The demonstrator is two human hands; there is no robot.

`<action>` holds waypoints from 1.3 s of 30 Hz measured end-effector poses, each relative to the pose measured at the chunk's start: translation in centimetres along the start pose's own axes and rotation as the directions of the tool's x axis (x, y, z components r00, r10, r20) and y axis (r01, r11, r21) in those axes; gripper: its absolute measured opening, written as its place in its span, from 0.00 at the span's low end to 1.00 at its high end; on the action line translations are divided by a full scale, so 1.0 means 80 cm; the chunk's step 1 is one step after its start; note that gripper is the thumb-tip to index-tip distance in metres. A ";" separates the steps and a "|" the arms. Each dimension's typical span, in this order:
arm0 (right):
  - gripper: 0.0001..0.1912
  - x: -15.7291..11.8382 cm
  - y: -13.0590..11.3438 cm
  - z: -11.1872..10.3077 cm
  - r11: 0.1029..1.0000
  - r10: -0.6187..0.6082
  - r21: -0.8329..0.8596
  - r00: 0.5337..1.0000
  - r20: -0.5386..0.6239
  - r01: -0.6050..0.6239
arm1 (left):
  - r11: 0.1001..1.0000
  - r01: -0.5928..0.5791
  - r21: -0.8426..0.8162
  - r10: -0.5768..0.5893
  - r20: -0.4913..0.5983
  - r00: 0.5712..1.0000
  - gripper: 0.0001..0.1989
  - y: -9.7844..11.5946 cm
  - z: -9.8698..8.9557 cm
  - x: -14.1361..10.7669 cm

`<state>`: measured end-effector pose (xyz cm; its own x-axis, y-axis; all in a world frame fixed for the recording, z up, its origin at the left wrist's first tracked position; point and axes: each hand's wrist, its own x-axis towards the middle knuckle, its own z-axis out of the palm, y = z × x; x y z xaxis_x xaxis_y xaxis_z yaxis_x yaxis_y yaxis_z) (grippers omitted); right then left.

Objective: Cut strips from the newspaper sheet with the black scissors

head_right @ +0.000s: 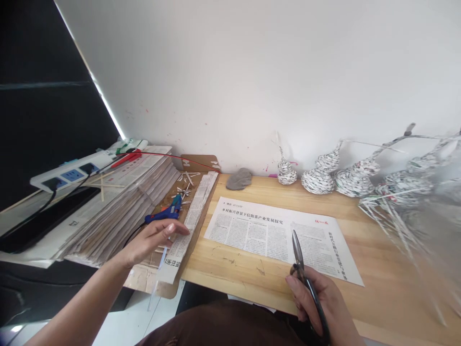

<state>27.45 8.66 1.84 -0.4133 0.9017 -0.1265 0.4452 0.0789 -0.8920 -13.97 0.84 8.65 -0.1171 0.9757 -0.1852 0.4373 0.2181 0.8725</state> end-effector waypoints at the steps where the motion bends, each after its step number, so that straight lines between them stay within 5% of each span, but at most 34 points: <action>1: 0.26 0.000 -0.001 0.000 1.000 -0.003 -0.002 1.000 -0.008 0.003 | 0.998 -0.022 0.054 0.021 0.020 1.000 0.22 0.004 -0.002 0.005; 7: 0.26 -0.002 -0.003 0.001 1.000 0.002 0.007 0.999 -0.033 -0.002 | 0.943 -0.194 0.271 0.213 -0.040 0.976 0.16 0.007 -0.003 0.026; 14: 0.27 -0.002 0.009 0.002 1.000 0.017 0.023 1.000 -0.004 -0.017 | 0.962 -0.046 0.269 0.111 -0.232 0.966 0.25 -0.004 0.008 0.067; 25: 0.29 0.003 0.006 0.000 0.999 -0.007 -0.036 1.000 0.021 0.008 | 0.878 0.121 0.463 0.047 -0.334 0.941 0.18 0.010 0.011 0.157; 39: 0.28 -0.003 0.016 0.000 1.000 0.014 0.014 0.999 0.039 -0.014 | 0.968 0.144 0.206 -0.047 -0.416 0.908 0.19 -0.015 0.003 0.241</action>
<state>28.12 8.57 0.71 -0.4382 0.8853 -0.1557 0.4396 0.0600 -0.8962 -16.52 19.40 3.87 -0.4979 0.8670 -0.0207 0.5901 0.3562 0.7245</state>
